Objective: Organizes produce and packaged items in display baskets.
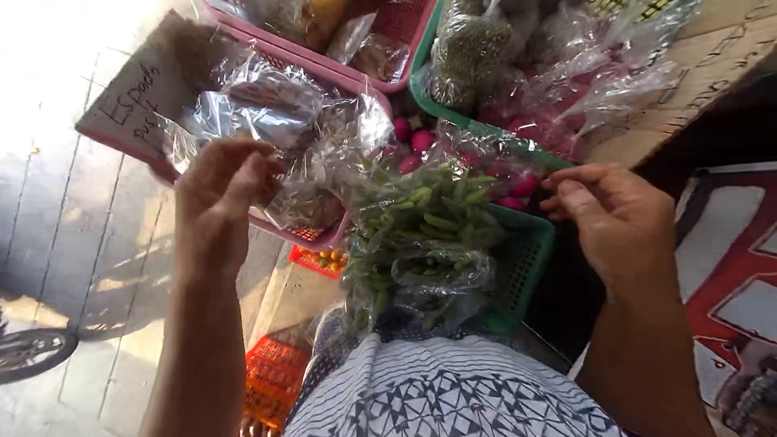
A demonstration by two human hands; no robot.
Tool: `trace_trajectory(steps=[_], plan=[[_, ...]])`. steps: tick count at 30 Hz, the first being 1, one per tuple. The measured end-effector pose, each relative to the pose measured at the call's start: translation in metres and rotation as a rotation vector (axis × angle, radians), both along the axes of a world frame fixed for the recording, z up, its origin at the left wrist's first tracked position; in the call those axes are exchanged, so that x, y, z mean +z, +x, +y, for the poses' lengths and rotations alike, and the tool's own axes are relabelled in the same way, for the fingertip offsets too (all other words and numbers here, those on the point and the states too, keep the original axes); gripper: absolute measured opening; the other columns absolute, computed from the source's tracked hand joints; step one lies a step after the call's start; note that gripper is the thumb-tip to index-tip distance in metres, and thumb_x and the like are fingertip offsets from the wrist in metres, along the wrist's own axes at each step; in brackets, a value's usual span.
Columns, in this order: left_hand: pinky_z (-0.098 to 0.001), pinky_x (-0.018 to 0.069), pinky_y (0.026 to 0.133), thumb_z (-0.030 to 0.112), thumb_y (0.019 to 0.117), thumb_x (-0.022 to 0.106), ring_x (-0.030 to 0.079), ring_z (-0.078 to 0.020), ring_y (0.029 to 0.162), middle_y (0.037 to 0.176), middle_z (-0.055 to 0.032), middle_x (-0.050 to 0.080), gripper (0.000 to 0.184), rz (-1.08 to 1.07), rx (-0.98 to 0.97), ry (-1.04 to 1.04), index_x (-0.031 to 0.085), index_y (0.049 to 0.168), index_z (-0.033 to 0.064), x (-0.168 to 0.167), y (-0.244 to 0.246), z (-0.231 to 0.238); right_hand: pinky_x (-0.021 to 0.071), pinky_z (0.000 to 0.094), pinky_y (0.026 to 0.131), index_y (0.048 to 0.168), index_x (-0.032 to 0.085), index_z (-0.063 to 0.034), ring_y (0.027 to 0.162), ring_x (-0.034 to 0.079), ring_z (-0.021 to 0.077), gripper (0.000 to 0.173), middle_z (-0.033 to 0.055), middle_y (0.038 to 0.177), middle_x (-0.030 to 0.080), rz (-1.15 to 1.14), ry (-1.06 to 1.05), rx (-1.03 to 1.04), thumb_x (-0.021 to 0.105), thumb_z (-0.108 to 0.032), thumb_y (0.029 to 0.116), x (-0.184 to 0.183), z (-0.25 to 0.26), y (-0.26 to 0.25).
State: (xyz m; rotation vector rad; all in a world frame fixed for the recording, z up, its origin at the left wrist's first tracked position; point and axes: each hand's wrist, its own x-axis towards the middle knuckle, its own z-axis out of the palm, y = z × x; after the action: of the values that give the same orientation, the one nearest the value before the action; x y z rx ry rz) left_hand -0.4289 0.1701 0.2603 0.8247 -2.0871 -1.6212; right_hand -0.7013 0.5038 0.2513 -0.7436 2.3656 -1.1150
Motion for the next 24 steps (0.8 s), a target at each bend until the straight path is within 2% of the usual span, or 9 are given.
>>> trace_trajectory(steps=[4, 6, 8, 11, 13, 15, 18, 22, 24], plan=[[-0.0275, 0.0579, 0.08, 0.017, 0.1043, 0.053, 0.066, -0.0049, 0.085, 0.099, 0.0059, 0.067, 0.015, -0.046, 0.073, 0.042, 0.063, 0.113, 0.0103, -0.021, 0.051, 0.052, 0.0624, 0.0316, 0.085, 0.117, 0.068, -0.0026, 0.093, 0.072, 0.0105, 0.024, 0.0079, 0.111, 0.072, 0.088, 0.015, -0.034, 0.054, -0.017, 0.1038, 0.003, 0.031, 0.033], [-0.0307, 0.0576, 0.079, 0.012, 0.1, 0.056, 0.065, -0.0071, 0.086, 0.102, -0.0011, 0.068, 0.02, -0.168, 0.054, 0.052, 0.063, 0.116, 0.0029, -0.036, 0.075, 0.072, 0.0591, 0.0362, 0.09, 0.118, 0.069, -0.0017, 0.1, 0.069, 0.0152, 0.024, 0.0127, 0.114, 0.07, 0.15, 0.068, -0.075, 0.055, -0.015, 0.1031, -0.003, 0.046, 0.045], [-0.0362, 0.0586, 0.081, 0.011, 0.0948, 0.058, 0.068, -0.0133, 0.09, 0.106, -0.0091, 0.069, 0.027, -0.284, -0.061, 0.081, 0.061, 0.119, -0.002, -0.049, 0.096, 0.088, 0.0556, 0.0441, 0.094, 0.126, 0.065, 0.0009, 0.107, 0.067, 0.0258, 0.03, 0.0214, 0.122, 0.066, 0.172, 0.172, -0.141, 0.057, -0.016, 0.1027, -0.015, 0.062, 0.056], [-0.0381, 0.0576, 0.083, 0.025, 0.0906, 0.064, 0.068, -0.0174, 0.097, 0.121, -0.0126, 0.067, 0.052, -0.394, -0.305, 0.212, 0.055, 0.135, 0.0008, -0.058, 0.113, 0.112, 0.0548, 0.0497, 0.096, 0.144, 0.047, 0.0033, 0.114, 0.065, 0.0331, 0.051, 0.0272, 0.133, 0.059, -0.086, 0.28, -0.229, 0.056, -0.028, 0.1046, -0.036, 0.083, 0.074], [-0.0366, 0.0579, 0.087, 0.03, 0.0934, 0.067, 0.068, -0.0172, 0.102, 0.132, -0.0136, 0.062, 0.062, -0.38, -0.406, 0.274, 0.047, 0.146, 0.0029, -0.061, 0.111, 0.127, 0.0601, 0.0468, 0.083, 0.147, 0.044, -0.0014, 0.104, 0.068, 0.0278, 0.056, 0.0221, 0.13, 0.06, -0.326, 0.275, -0.302, 0.05, -0.04, 0.1069, -0.047, 0.084, 0.087], [-0.0345, 0.0577, 0.09, 0.033, 0.098, 0.065, 0.067, -0.0146, 0.104, 0.133, -0.0134, 0.061, 0.065, -0.307, -0.449, 0.274, 0.04, 0.151, 0.0041, -0.068, 0.109, 0.14, 0.0597, 0.0438, 0.084, 0.15, 0.04, -0.0046, 0.105, 0.067, 0.0231, 0.061, 0.0183, 0.13, 0.06, -0.468, 0.243, -0.346, 0.046, -0.048, 0.1073, -0.055, 0.079, 0.102], [-0.0335, 0.0545, 0.098, 0.027, 0.1031, 0.059, 0.065, -0.0128, 0.111, 0.127, -0.0143, 0.064, 0.055, -0.172, -0.44, 0.213, 0.042, 0.146, -0.0024, -0.075, 0.099, 0.149, 0.0557, 0.0383, 0.099, 0.145, 0.048, 0.0007, 0.115, 0.066, 0.0179, 0.055, 0.0164, 0.132, 0.064, -0.437, 0.163, -0.389, 0.053, -0.038, 0.1062, -0.077, 0.073, 0.115], [-0.0428, 0.053, 0.101, 0.018, 0.1034, 0.056, 0.067, -0.0228, 0.112, 0.12, -0.0201, 0.067, 0.045, -0.11, -0.387, 0.2, 0.048, 0.139, -0.0083, -0.074, 0.087, 0.147, 0.0572, 0.0393, 0.094, 0.136, 0.056, 0.003, 0.105, 0.068, 0.0168, 0.044, 0.0149, 0.12, 0.068, -0.342, 0.146, -0.482, 0.055, -0.03, 0.1062, -0.074, 0.064, 0.127], [-0.0473, 0.0536, 0.1, 0.018, 0.1038, 0.056, 0.068, -0.028, 0.11, 0.118, -0.023, 0.068, 0.047, -0.072, -0.36, 0.185, 0.046, 0.141, -0.009, -0.082, 0.086, 0.151, 0.0591, 0.0301, 0.085, 0.129, 0.058, 0.0024, 0.092, 0.068, 0.0067, 0.036, 0.0058, 0.106, 0.069, -0.287, 0.118, -0.399, 0.052, -0.026, 0.107, -0.064, 0.064, 0.137]])
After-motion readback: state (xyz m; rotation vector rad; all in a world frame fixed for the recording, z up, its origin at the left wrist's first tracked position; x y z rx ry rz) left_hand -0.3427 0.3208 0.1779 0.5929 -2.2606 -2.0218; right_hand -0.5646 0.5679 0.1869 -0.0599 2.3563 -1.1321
